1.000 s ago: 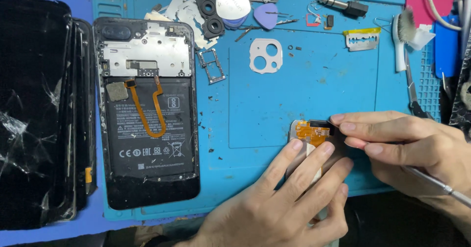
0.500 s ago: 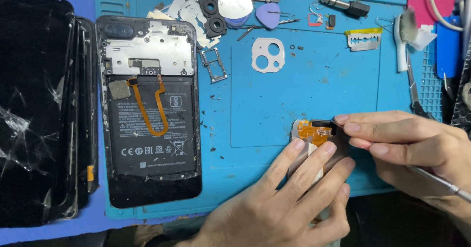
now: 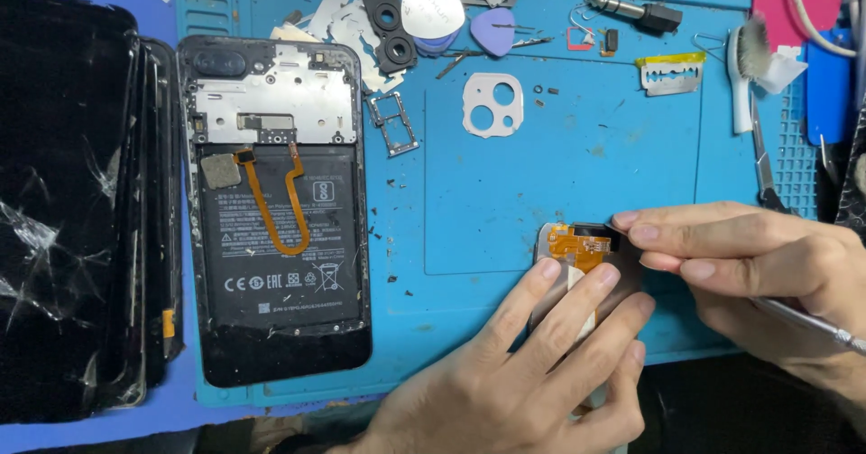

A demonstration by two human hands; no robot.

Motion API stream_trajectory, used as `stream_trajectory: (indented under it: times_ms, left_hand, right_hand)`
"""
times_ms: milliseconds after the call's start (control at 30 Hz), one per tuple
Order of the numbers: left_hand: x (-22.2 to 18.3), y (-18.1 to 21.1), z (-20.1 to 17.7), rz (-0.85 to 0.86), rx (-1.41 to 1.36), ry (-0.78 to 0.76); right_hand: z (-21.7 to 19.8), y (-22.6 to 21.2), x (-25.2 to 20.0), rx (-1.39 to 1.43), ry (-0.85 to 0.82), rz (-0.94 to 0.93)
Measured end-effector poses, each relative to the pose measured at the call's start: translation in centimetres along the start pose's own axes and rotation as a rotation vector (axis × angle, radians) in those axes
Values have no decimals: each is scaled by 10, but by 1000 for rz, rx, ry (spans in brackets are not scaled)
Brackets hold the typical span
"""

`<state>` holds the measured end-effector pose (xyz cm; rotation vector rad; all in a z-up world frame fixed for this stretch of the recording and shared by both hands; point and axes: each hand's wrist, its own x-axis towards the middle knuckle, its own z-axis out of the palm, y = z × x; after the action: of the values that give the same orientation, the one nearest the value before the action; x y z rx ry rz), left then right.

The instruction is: Cleaning and preparing a smartphone screen component for repair using a spudger and cotton swab

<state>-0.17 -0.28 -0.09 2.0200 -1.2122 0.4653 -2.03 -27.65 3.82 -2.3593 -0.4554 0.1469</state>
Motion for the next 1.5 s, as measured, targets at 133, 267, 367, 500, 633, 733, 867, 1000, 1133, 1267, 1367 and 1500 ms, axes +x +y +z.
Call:
stream_trajectory:
  times_ms: [133, 267, 367, 500, 633, 733, 867, 1000, 1133, 1267, 1367, 1500]
  left_hand:
    - [0, 0, -2, -3, -30, -34]
    - [0, -2, -1, 16, 20, -7]
    - [-1, -4, 1, 40, 77, 10]
    - [-1, -5, 0, 40, 90, 2]
    - [-1, -3, 0, 42, 98, 7]
    - [0, 0, -1, -5, -19, -28]
    - [-2, -1, -2, 10, 17, -19]
    - [0, -1, -3, 35, 37, -23]
    - [-2, -1, -5, 32, 20, -17]
    - [-3, -2, -5, 57, 50, -23]
    - [-4, -2, -3, 56, 65, -14]
    - [-4, -1, -2, 59, 72, -36]
  right_hand:
    - [4, 5, -8, -9, 60, -27]
    - [-2, 1, -6, 61, 11, 13]
    - [9, 4, -14, 6, 75, 94]
    - [13, 4, -10, 73, 152, -25]
    - [0, -4, -9, 77, 30, 192]
    - [-5, -5, -6, -5, -56, 90]
    - [0, -3, -4, -15, -3, 54]
    - [1, -7, 0, -34, 8, 125]
    - [3, -8, 0, -32, 36, 57]
    - [1, 1, -8, 16, 16, 24]
    - [5, -2, -6, 67, 6, 206]
    - [-1, 4, -3, -13, -41, -23]
